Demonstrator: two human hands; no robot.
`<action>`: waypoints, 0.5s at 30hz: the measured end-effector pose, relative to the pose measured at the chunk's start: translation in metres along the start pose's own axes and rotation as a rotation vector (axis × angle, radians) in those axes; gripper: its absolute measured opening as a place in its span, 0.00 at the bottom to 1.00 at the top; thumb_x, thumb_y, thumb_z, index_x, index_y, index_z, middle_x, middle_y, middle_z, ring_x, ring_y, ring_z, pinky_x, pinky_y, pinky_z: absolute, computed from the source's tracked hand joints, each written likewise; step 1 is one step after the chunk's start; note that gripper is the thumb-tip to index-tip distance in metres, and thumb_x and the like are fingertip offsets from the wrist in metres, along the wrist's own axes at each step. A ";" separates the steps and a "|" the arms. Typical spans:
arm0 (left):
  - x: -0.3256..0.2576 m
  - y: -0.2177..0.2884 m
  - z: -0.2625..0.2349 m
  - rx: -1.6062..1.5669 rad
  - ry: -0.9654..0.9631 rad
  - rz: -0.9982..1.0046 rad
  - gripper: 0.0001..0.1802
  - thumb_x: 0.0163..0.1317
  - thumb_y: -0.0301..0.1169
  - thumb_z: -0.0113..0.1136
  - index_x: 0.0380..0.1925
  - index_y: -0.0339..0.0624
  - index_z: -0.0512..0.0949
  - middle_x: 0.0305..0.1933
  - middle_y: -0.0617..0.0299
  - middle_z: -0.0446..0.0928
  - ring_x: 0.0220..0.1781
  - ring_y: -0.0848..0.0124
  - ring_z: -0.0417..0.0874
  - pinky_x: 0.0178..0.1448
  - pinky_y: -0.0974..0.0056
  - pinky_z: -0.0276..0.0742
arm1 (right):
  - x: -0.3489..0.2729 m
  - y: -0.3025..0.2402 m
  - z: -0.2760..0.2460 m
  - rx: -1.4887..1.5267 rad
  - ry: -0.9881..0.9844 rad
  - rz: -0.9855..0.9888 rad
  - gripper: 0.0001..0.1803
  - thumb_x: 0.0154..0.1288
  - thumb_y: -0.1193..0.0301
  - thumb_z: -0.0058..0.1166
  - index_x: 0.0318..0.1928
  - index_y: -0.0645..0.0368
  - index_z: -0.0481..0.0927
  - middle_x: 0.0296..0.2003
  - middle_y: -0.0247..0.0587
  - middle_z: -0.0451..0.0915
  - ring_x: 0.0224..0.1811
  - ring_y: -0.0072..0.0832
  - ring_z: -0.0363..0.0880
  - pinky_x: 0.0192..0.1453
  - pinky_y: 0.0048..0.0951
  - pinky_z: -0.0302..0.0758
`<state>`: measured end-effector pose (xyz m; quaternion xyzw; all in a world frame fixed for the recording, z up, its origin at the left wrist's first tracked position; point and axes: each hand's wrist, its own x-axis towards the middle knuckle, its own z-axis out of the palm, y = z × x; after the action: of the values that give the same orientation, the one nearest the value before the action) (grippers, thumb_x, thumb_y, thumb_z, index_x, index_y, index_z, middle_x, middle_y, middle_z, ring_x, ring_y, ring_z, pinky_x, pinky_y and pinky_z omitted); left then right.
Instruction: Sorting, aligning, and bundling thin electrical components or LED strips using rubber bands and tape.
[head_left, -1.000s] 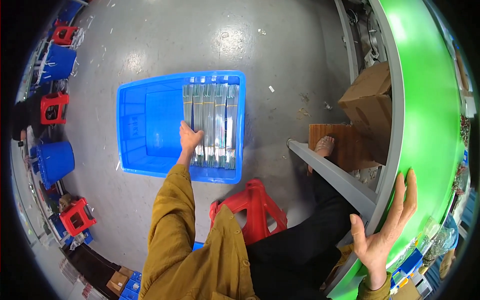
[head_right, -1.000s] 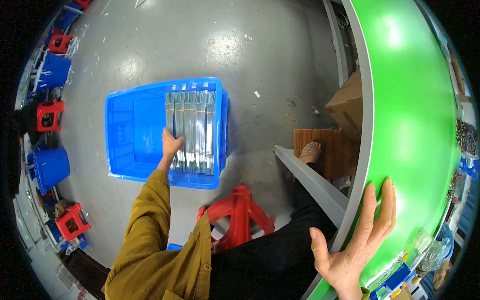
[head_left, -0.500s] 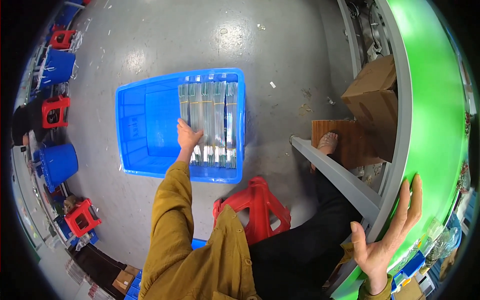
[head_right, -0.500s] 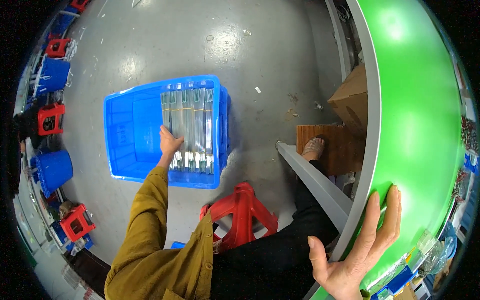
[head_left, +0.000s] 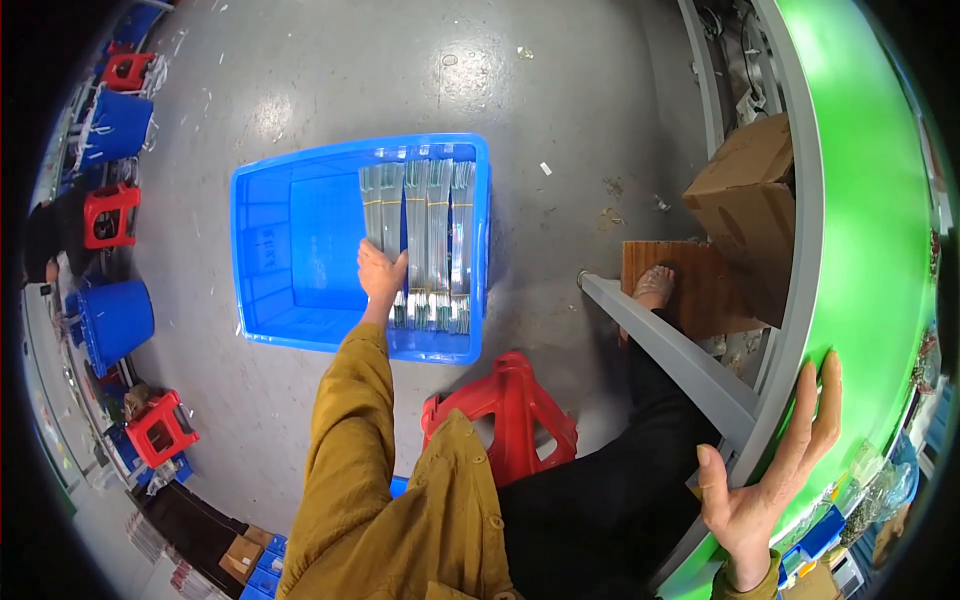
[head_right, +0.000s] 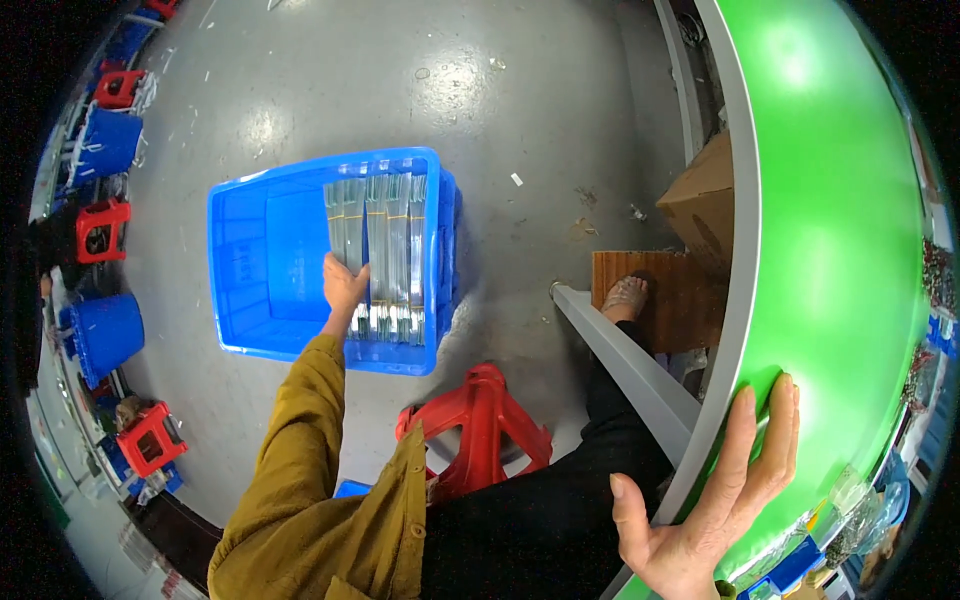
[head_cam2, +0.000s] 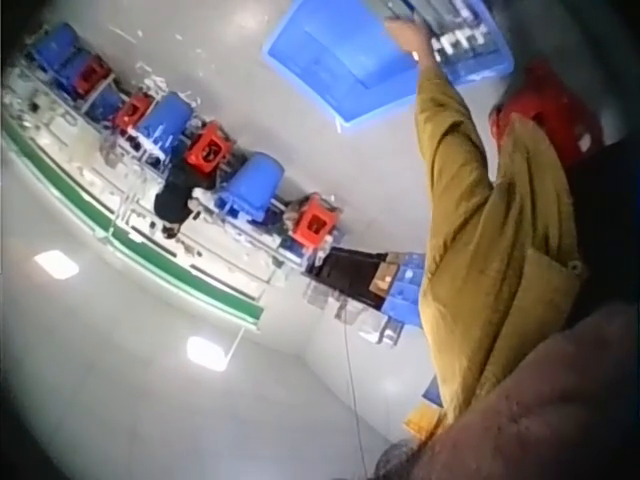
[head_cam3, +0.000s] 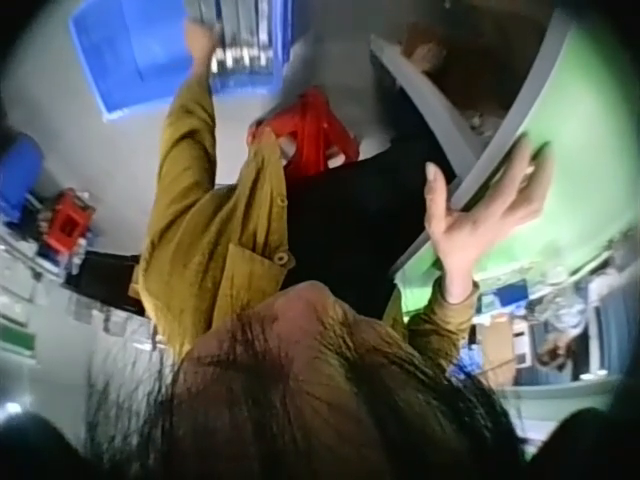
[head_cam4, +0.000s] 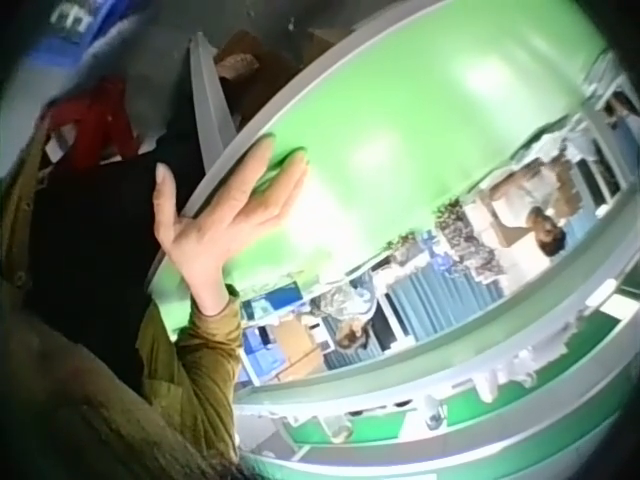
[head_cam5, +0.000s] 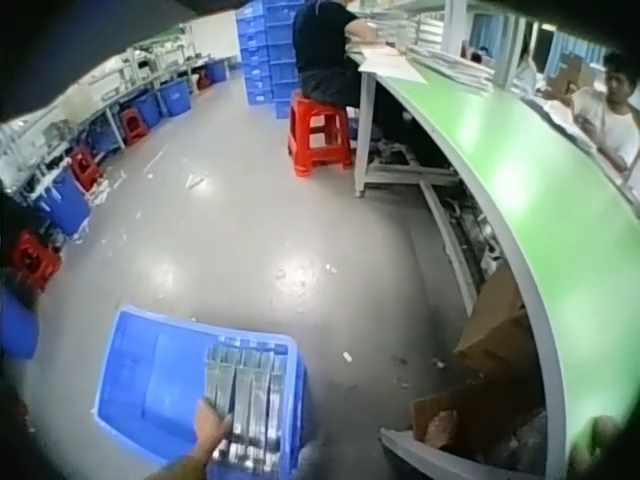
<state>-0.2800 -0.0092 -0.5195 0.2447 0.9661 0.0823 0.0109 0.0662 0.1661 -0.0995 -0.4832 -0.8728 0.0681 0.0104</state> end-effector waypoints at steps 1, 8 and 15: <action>-0.002 0.003 0.004 0.062 0.022 0.025 0.37 0.46 0.46 0.61 0.50 0.33 0.60 0.39 0.48 0.69 0.38 0.52 0.74 0.43 0.54 0.71 | -0.001 0.000 0.001 0.006 0.005 0.006 0.44 0.50 0.51 0.52 0.66 0.56 0.54 0.65 0.52 0.49 0.67 0.50 0.49 0.65 0.54 0.49; -0.009 -0.012 -0.011 -0.165 -0.130 -0.079 0.45 0.53 0.57 0.54 0.58 0.30 0.56 0.48 0.44 0.69 0.46 0.50 0.73 0.50 0.53 0.69 | -0.003 0.003 0.002 0.051 0.032 -0.078 0.41 0.52 0.53 0.51 0.65 0.56 0.56 0.65 0.55 0.48 0.66 0.52 0.47 0.63 0.54 0.49; -0.026 -0.052 -0.019 -0.354 -0.225 -0.361 0.44 0.54 0.59 0.50 0.55 0.29 0.60 0.52 0.42 0.68 0.52 0.50 0.71 0.54 0.53 0.68 | -0.010 -0.003 -0.004 0.053 0.075 -0.123 0.40 0.52 0.54 0.51 0.64 0.59 0.58 0.65 0.54 0.49 0.66 0.51 0.48 0.64 0.52 0.50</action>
<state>-0.2831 -0.0694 -0.5102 0.0706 0.9573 0.2188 0.1754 0.0695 0.1570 -0.0944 -0.4307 -0.8976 0.0721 0.0600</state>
